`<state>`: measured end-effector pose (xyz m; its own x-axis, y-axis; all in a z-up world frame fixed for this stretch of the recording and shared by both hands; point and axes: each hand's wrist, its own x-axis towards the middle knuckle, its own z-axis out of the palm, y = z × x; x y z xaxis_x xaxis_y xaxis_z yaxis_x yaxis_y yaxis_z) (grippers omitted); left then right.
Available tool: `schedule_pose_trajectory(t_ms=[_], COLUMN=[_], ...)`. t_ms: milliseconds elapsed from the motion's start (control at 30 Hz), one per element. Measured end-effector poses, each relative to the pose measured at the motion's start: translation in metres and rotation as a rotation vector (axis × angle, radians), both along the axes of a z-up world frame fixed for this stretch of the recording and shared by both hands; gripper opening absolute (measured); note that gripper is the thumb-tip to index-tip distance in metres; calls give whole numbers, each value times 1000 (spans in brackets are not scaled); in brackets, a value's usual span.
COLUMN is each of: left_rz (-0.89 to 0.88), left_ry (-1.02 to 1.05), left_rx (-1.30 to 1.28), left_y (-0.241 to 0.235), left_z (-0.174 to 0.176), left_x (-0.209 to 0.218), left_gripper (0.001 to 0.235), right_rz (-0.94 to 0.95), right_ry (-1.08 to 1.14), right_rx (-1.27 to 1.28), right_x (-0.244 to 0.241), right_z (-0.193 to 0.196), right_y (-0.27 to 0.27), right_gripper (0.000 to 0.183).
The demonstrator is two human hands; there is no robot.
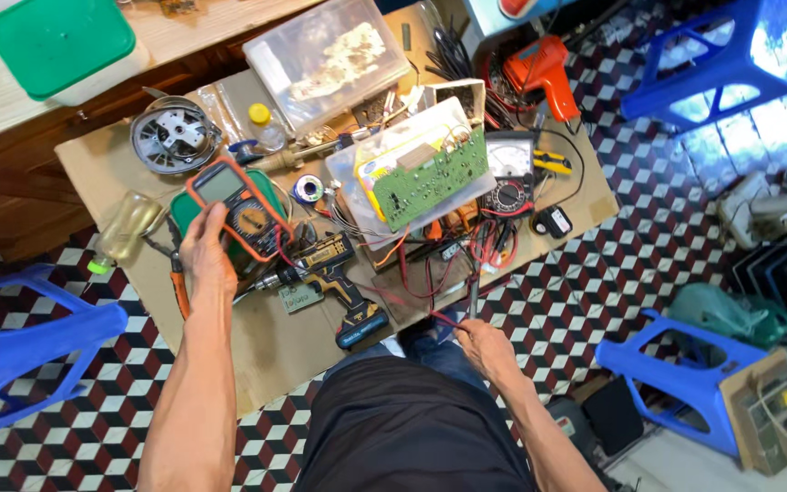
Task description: The person uses a magnifying glass to inspect a circuit board, then uses a heat gun to apply heat to specific components. They also use a multimeter to test electrical connections and handle various small electronic components and tools on a cluttered workbench.
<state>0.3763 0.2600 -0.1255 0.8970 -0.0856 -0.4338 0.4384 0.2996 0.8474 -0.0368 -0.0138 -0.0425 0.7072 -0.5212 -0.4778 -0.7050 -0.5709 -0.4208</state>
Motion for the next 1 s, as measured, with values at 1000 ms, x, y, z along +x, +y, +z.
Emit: schedule_pose_trajectory(t_ms=[1000], left_rz=[-358], left_ry=[485], left_rx=[-265], left_y=[-122], left_z=[73], left_x=[-331], left_gripper=[30], right_rz=[-487], right_ry=[-150], right_rx=[259], right_x=[1], right_z=[-108], right_y=[-38], right_gripper=[44])
